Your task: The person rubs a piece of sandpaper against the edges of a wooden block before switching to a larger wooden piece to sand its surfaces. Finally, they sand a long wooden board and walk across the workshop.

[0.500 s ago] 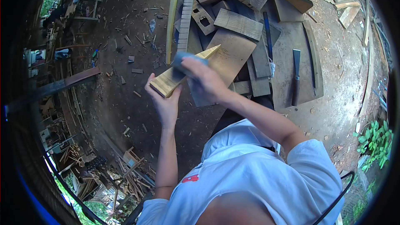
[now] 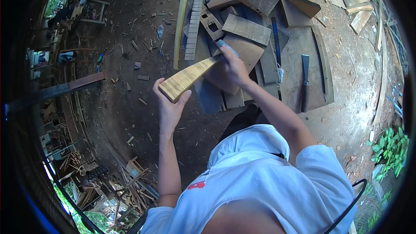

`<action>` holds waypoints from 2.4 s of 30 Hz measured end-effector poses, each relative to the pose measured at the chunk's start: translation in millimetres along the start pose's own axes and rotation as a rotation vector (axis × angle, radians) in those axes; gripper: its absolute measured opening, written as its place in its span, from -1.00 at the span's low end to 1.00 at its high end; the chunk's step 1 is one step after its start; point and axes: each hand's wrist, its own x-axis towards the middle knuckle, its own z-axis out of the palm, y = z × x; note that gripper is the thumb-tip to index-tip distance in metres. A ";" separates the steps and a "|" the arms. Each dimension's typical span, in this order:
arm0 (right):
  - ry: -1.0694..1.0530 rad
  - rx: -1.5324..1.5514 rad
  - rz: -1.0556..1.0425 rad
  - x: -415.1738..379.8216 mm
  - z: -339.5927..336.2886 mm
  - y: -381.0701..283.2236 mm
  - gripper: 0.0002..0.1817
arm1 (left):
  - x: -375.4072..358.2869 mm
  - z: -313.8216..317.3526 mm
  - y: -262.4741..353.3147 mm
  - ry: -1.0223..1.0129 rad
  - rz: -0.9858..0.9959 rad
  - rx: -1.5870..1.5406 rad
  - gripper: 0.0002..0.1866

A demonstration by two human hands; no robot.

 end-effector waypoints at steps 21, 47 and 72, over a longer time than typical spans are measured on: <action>-0.331 0.259 -0.209 -40.3 -31.3 -94.7 -0.42 | -21.5 3.9 2.6 -0.266 0.009 -0.154 -0.36; 0.034 -0.322 0.000 -31.4 -180.5 16.9 -0.20 | -36.7 75.5 -7.0 -0.396 -0.304 -1.232 -0.37; -0.433 -0.400 0.276 -105.6 -148.5 73.2 -0.52 | -120.6 104.6 -24.8 0.089 -0.675 -1.314 -0.66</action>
